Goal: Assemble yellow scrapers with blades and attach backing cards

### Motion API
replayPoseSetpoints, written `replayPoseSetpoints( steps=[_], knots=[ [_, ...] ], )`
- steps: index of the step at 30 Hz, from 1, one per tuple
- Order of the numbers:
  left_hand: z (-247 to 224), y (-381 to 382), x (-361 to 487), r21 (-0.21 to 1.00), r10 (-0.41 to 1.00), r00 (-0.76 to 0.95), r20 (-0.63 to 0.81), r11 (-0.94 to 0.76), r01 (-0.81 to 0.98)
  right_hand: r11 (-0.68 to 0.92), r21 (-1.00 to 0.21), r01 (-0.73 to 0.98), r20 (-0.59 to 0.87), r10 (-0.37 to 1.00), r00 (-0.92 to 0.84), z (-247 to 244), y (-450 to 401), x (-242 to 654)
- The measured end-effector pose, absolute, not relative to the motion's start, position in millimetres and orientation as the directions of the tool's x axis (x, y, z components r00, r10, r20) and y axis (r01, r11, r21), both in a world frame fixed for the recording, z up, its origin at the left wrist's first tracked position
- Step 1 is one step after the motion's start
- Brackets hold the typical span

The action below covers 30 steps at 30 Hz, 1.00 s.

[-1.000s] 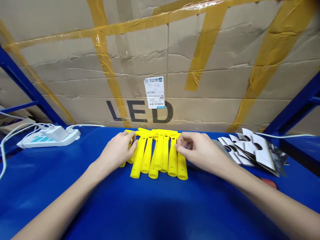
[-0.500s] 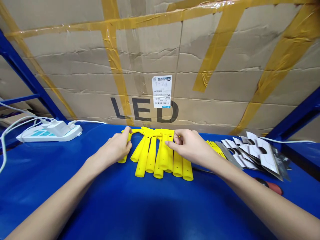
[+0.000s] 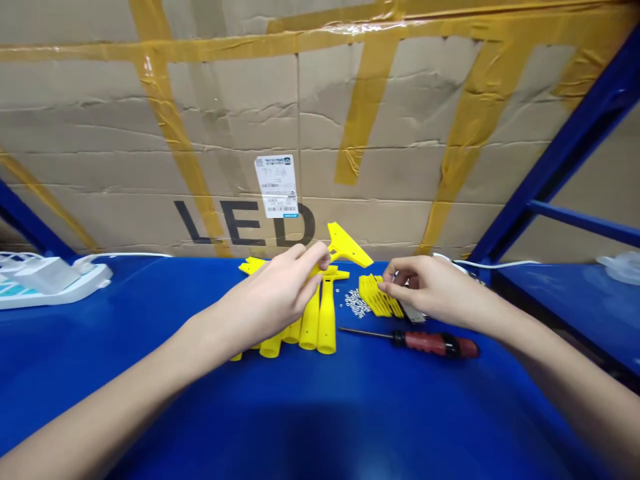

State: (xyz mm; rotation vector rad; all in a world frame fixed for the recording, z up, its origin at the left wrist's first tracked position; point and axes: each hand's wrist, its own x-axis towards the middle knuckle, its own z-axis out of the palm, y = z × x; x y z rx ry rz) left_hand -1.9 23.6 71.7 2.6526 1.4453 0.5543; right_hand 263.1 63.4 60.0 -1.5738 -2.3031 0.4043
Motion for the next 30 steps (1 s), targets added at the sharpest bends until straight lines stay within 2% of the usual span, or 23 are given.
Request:
replayPoseSetpoints(
  steps=[3,6,10,14,20,26,30],
  knots=[
    [74,31,24,0.246,0.808,0.528,0.261,-0.584,0.773,0.344,-0.281,0.896,0.181,0.936,-0.303,55,62,296],
    [69,41,38,0.201,0.805,0.561,0.195,-0.592,0.78,0.294,-0.236,0.926,0.223,0.944,-0.242,44,57,311],
    [59,51,41,0.112,0.797,0.589,0.135,-0.602,0.79,0.201,-0.192,0.961,0.164,0.972,-0.171,29,50,304],
    [56,51,38,0.053,0.776,0.626,0.075,-0.63,0.774,0.156,-0.045,0.987,0.11,0.983,-0.15,24,49,292],
    [61,48,37,0.041,0.77,0.635,0.065,-0.638,0.769,0.122,-0.004,0.993,0.083,0.989,-0.121,26,52,288],
    [63,45,35,0.031,0.781,0.621,0.071,-0.624,0.781,0.129,0.108,0.986,0.094,0.986,-0.139,27,50,282],
    [63,43,36,0.02,0.768,0.637,0.067,-0.639,0.769,0.137,0.138,0.981,0.111,0.982,-0.153,26,52,278]
  ],
)
